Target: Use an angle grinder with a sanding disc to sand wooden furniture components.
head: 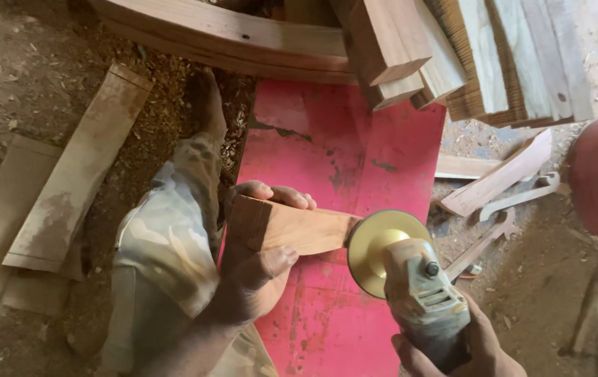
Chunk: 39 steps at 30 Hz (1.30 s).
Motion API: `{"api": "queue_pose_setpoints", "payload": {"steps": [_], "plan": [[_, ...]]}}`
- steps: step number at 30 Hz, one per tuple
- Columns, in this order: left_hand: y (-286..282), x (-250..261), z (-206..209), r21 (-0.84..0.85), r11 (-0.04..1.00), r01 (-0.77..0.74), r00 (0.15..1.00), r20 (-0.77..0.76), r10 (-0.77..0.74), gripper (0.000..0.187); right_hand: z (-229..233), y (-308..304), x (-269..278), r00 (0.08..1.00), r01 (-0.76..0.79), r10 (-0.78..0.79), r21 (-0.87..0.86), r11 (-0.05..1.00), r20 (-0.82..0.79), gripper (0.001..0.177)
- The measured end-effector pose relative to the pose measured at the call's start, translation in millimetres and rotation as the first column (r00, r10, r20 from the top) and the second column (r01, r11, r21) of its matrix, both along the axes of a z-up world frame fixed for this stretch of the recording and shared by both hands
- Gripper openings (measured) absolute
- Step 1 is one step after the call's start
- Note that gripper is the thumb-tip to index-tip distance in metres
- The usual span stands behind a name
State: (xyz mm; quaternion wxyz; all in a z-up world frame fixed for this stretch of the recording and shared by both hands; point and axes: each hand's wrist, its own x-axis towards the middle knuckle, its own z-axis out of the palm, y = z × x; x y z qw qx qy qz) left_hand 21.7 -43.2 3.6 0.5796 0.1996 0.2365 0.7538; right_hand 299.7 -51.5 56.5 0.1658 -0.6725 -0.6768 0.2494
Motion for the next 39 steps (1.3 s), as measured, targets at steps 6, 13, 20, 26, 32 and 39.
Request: {"api": "queue_pose_setpoints", "payload": {"steps": [6,13,20,26,32,39], "plan": [[0.4,-8.1,-6.4,0.013,0.999,-0.044,0.993,0.106,0.043,0.062,-23.4,20.0,34.3,0.955,-0.011,-0.106,-0.392,0.92,-0.277,0.08],[-2.0,-5.9,-1.9,0.023,0.999,-0.03,0.998,0.053,0.029,0.064,-30.3,15.2,51.6,0.862,-0.038,-0.218,-0.487,0.873,-0.458,0.077],[-2.3,-5.3,2.1,-0.015,0.999,-0.038,0.999,-0.014,0.038,0.057,-19.8,14.3,32.3,0.965,-0.123,0.047,-0.284,0.951,-0.259,0.103],[-2.3,-10.9,-2.7,-0.025,0.999,-0.026,0.999,0.035,0.027,0.063,-24.6,17.2,25.0,0.947,-0.069,-0.019,-0.262,0.963,-0.32,0.094],[-4.8,-21.0,-9.4,0.016,1.0,-0.007,0.998,0.064,0.006,0.058,-47.4,21.8,47.9,0.846,-0.196,-0.054,-0.404,0.894,-0.53,0.084],[-8.2,-10.5,0.0,0.015,1.0,0.007,0.998,0.065,-0.008,0.058,-32.9,14.9,54.2,0.817,-0.161,-0.139,-0.452,0.877,-0.56,0.086]]}}
